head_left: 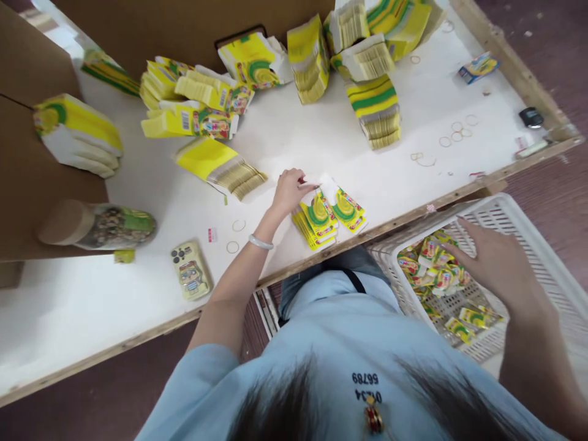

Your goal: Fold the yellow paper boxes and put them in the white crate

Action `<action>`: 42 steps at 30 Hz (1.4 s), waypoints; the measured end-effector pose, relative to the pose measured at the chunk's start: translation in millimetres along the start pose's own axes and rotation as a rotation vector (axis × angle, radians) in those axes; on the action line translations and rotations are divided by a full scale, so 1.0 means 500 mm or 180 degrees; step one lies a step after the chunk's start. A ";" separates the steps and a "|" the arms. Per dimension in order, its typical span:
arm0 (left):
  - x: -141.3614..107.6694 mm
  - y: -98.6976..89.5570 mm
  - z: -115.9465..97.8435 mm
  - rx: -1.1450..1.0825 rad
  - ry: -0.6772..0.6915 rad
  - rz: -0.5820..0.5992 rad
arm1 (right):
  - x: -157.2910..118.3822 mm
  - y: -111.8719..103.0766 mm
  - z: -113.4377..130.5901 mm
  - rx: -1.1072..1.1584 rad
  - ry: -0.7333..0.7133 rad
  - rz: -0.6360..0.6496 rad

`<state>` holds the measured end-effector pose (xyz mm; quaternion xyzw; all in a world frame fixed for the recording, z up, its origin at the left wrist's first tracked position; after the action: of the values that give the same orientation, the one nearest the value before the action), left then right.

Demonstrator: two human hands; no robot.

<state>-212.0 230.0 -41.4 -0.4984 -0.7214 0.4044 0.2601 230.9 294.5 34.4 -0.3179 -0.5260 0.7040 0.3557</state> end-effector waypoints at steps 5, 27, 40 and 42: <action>-0.061 -0.088 -0.051 -0.0093 0.0943 -0.0855 | 0.072 0.038 0.201 0.1079 -0.0683 -0.0609; -0.308 -0.027 -0.234 -0.2127 0.1330 -0.0108 | 0.075 0.079 0.476 0.3626 -0.0738 -0.0889; -0.392 0.013 -0.188 -0.3088 0.0081 -0.0394 | 0.019 0.145 0.422 0.4110 -0.0030 -0.0457; -0.414 0.021 -0.185 -0.3210 0.0088 -0.0191 | 0.004 0.142 0.412 0.3898 -0.0258 -0.0200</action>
<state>-58.6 69.4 5.3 -0.5464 -0.8374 -0.0087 0.0080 48.5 176.4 16.2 -0.0131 -0.0483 0.8791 0.4740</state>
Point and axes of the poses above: each hand's wrist, its own x-axis towards the middle knuckle, its own y-axis out of the palm, z = x × y, the point moved 9 cm from there along x, towards the middle knuckle, and after that the axes turned 1 degree about z, right-handed, at the moved point
